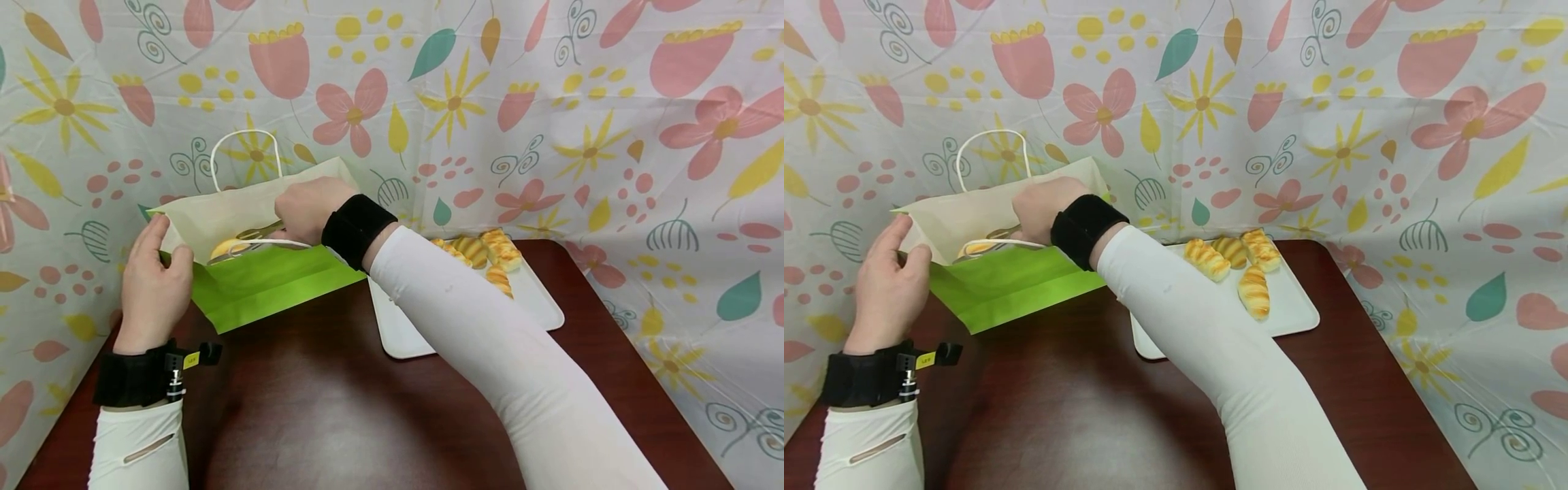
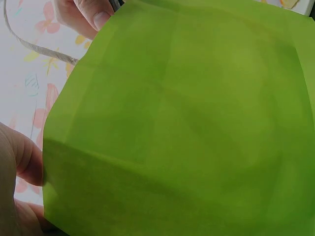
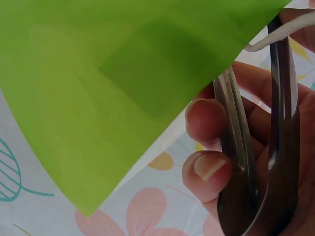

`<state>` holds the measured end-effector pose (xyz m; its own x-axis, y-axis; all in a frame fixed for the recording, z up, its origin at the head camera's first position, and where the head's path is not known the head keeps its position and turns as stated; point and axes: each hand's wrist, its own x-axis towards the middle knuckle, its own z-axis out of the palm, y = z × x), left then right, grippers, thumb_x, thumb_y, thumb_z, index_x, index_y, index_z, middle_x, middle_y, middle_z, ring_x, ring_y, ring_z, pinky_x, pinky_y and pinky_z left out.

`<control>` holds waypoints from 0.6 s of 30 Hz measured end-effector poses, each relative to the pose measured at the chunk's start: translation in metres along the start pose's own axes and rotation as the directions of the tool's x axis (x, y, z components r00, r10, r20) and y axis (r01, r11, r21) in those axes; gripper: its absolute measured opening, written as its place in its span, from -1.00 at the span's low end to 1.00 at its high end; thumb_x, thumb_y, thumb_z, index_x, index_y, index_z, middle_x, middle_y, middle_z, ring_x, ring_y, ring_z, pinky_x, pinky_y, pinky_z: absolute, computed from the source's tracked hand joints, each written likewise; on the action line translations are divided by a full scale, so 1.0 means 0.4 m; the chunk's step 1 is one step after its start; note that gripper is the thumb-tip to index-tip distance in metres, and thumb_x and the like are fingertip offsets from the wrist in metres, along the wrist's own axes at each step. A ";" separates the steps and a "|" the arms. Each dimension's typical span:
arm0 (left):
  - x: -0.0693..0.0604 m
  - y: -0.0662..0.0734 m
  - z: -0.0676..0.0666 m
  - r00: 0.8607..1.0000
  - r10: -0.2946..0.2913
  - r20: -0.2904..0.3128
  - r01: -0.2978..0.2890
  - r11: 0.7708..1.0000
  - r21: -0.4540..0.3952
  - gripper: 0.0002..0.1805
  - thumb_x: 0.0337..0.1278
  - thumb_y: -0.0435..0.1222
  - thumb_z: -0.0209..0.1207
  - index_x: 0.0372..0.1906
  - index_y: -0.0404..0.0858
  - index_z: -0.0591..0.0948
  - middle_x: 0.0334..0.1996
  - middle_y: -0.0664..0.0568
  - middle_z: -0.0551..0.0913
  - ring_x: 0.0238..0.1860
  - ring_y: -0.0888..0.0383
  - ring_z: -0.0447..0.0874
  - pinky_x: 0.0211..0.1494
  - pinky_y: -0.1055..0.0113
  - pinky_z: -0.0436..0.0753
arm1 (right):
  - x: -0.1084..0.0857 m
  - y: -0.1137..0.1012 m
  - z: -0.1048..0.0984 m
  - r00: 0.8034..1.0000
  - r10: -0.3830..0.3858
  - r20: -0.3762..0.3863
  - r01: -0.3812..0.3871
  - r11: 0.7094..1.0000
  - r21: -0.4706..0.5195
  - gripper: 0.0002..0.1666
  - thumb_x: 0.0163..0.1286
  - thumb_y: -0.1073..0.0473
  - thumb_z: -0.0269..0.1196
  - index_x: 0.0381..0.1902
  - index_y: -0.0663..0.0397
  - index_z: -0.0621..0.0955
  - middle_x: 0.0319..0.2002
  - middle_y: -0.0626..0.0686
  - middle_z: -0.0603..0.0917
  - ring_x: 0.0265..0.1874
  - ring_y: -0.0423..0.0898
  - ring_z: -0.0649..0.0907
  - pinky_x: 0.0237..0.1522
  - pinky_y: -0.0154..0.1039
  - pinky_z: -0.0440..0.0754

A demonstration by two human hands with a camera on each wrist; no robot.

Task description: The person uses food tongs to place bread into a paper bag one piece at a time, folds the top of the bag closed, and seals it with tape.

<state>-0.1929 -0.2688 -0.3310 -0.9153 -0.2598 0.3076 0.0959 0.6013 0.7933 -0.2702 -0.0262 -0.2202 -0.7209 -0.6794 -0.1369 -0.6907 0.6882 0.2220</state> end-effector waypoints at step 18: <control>0.004 -0.001 0.000 1.000 0.026 0.003 -0.026 1.000 0.006 -0.26 0.48 -0.21 -0.22 0.72 -0.17 0.14 0.73 -0.02 -0.01 0.72 -0.06 -0.10 0.70 -0.13 -0.04 | 0.011 -0.020 0.000 1.000 -0.004 -0.028 0.004 1.000 0.011 -0.38 0.52 -0.51 0.08 -0.36 -0.14 0.58 -0.47 -0.16 0.48 -0.40 -0.18 0.58 -0.17 -0.14 0.64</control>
<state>-0.1945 -0.2693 -0.3307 -0.9137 -0.2417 0.3267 0.1175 0.6124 0.7818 -0.2677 -0.0347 -0.2227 -0.7163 -0.6889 -0.1110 -0.6944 0.6880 0.2110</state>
